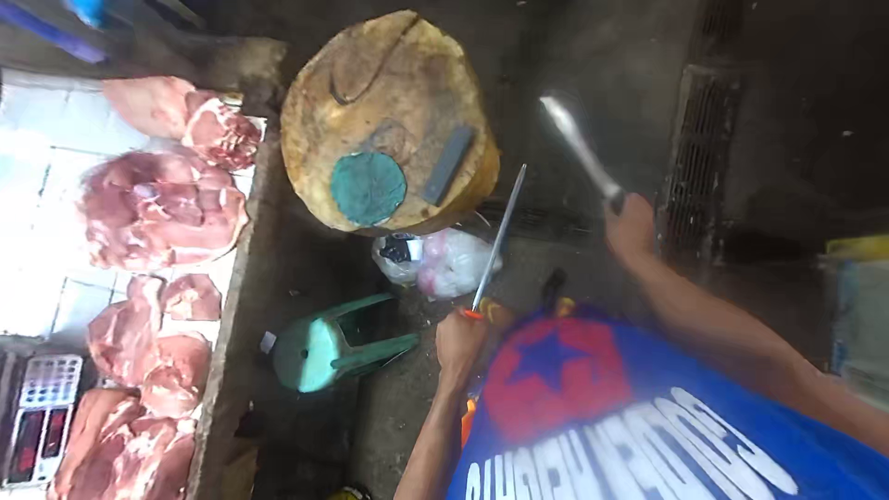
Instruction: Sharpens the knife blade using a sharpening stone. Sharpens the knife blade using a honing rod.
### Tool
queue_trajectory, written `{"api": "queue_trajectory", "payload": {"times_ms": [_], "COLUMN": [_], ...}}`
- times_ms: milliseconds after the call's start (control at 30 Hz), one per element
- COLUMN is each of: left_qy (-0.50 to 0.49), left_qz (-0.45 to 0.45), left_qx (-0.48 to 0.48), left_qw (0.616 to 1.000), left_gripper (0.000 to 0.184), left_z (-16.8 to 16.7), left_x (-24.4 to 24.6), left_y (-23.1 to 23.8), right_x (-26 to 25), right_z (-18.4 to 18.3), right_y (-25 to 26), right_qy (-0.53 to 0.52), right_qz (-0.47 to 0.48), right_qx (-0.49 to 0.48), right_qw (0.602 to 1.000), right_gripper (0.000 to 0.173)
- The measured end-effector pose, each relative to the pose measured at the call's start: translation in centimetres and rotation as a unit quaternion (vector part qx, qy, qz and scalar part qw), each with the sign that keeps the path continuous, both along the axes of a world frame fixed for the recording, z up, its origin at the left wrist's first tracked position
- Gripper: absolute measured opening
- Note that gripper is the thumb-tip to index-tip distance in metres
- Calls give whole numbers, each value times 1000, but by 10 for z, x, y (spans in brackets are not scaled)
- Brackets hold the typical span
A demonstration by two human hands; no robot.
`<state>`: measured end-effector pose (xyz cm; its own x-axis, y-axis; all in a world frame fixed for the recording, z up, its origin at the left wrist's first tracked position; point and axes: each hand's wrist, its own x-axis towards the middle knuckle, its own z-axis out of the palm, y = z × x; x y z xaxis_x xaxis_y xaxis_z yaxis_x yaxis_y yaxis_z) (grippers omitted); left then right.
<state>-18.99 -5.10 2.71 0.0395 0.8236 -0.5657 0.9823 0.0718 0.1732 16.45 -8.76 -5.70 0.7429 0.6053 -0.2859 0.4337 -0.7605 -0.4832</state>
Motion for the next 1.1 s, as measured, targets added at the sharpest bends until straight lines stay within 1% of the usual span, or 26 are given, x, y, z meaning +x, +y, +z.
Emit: {"api": "queue_trajectory", "payload": {"times_ms": [67, 133, 167, 200, 267, 300, 333, 367, 400, 433, 500, 533, 567, 600, 633, 700, 767, 800, 833, 867, 933, 967, 1000, 1033, 1067, 1100], "left_qy": [-13, -25, -30, -26, -3, 12, 21, 24, 22, 16, -2, -10, -18, -26, -29, -11, 15, 21, 21, 16, -1, -6, -8, -7, -3, -3], "left_qz": [-25, -37, -36, -31, -15, -11, -11, -15, -23, -34, -58, -65, -67, -60, -48, -29, -32, -42, -55, -70, -93, -97, -97, -92, -84, -74], "left_qx": [-15, -16, -11, -4, 9, 11, 13, 11, 3, -5, -15, -15, -12, -2, 8, 24, 29, 28, 23, 16, 1, -3, -1, 10, 21, 34], "left_qw": [999, 999, 999, 999, 1000, 1000, 1000, 1000, 999, 999, 998, 998, 998, 998, 998, 999, 999, 999, 998, 997, 996, 995, 995, 996, 996, 997], "left_gripper": [24, 25, 25, 25, 24, 23, 23, 22, 22, 22, 22, 22, 23, 23, 23, 22, 22, 22, 23, 23, 23, 24, 24, 25, 27, 27], "left_z": [0, 0, 0, -1, -4, -4, -4, -4, -4, -5, -7, -7, -7, -6, -6, -6, -6, -6, -6, -6, -5, -4, -3, -3, -3, -5], "left_x": [19, 25, 23, 18, 4, -2, -3, 0, 5, 13, 28, 33, 35, 34, 28, 14, 6, 8, 14, 21, 39, 43, 40, 33, 25, 18], "left_y": [-1, -3, -2, -1, 1, 1, 3, 4, 4, 3, 1, -1, -1, -1, 0, 3, 5, 6, 5, 3, 1, 0, -2, -2, -1, 2], "right_x": [-26, -34, -28, -16, 11, 21, 25, 24, 16, 4, -21, -27, -26, -20, -9, 17, 31, 29, 20, 6, -16, -20, -20, -17, -9, 6], "right_z": [23, 17, 4, -13, -44, -50, -48, -41, -29, -18, 1, 4, 1, -7, -18, -44, -59, -55, -45, -32, -8, -5, -11, -21, -34, -45], "right_y": [26, 36, 32, 22, -8, -19, -24, -21, -15, -5, 16, 22, 25, 22, 13, -16, -34, -33, -26, -17, 6, 12, 12, 3, -10, -24], "right_qy": [-39, -83, -84, -70, -27, -16, -10, -12, -19, -34, -71, -91, -104, -96, -69, -15, -20, -31, -37, -43, -68, -82, -92, -81, -57, -24], "right_qz": [127, 239, 252, 226, 96, 34, -6, -16, -1, 37, 157, 216, 255, 263, 236, 109, 4, -13, -5, 24, 131, 187, 224, 227, 193, 131], "right_qx": [64, 127, 132, 105, 10, -31, -52, -51, -33, -1, 62, 98, 125, 129, 105, 12, -43, -38, -12, 19, 93, 129, 154, 148, 113, 61], "right_qw": [989, 959, 955, 966, 995, 999, 999, 999, 999, 999, 983, 967, 953, 951, 964, 994, 999, 999, 999, 999, 985, 970, 958, 959, 973, 989], "right_gripper": [42, 35, 35, 35, 39, 43, 45, 46, 45, 41, 37, 35, 34, 33, 31, 35, 40, 41, 43, 42, 36, 32, 31, 32, 33, 35]}}
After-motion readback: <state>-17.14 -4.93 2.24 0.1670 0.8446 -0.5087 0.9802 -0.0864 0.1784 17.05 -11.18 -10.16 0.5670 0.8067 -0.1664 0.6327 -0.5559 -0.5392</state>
